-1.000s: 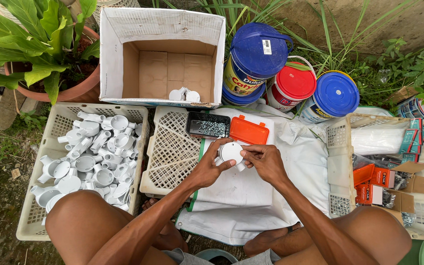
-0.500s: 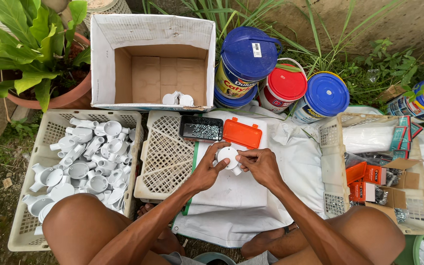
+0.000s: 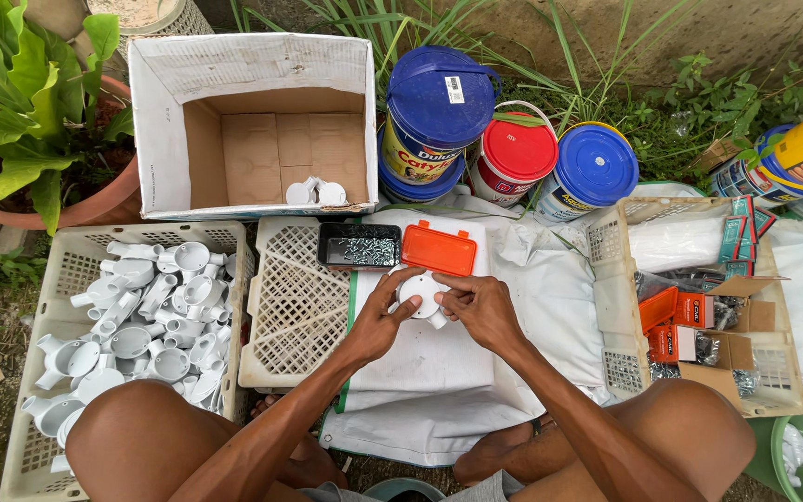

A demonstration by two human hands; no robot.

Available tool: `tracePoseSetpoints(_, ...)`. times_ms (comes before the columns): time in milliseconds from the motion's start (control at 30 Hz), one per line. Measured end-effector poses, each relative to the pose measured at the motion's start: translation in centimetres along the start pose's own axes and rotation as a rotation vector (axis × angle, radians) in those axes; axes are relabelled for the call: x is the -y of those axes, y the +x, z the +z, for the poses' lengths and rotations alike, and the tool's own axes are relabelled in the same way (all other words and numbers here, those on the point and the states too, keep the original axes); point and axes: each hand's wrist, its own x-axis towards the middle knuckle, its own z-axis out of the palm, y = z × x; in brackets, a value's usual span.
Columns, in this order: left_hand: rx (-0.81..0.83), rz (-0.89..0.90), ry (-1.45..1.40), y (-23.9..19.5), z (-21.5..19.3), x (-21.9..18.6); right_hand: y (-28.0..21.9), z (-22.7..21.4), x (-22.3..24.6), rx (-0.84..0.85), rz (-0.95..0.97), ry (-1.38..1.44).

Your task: The person uses a screwdriver to secure a small screw into a white PVC fitting. They handle various white plastic components from crates and a box, referencing a mobile phone on the ground.

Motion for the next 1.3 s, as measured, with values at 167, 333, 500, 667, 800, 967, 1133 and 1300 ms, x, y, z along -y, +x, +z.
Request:
tracePoseSetpoints(167,0.010,0.019,0.015,0.1,0.1,-0.1,0.2,-0.4,-0.7,0.021,-0.016,-0.007)
tracePoseSetpoints(333,0.021,0.024,0.025,0.1,0.2,-0.2,0.2,-0.6,-0.6,0.028,-0.023,-0.020)
tracePoseSetpoints(500,0.029,0.028,0.044,0.3,0.2,-0.5,0.3,-0.7,-0.7,0.031,-0.026,-0.035)
tracePoseSetpoints(667,0.017,0.017,0.023,0.1,0.4,-0.9,0.5,-0.7,-1.1,0.039,-0.017,-0.038)
tracePoseSetpoints(800,-0.067,0.036,-0.118,-0.1,0.7,-1.0,0.0,-0.8,0.4,0.049,0.006,-0.061)
tracePoseSetpoints(967,-0.092,0.012,-0.239,0.3,0.8,0.5,0.2,-1.2,1.4,0.154,0.168,0.008)
tracePoseSetpoints(1133,-0.100,-0.067,-0.242,0.2,0.4,1.1,0.8,-1.5,0.6,0.251,0.210,0.081)
tracePoseSetpoints(1300,-0.124,-0.230,-0.384,-0.7,0.8,-0.8,2.3,-1.7,-0.9,0.313,0.201,0.012)
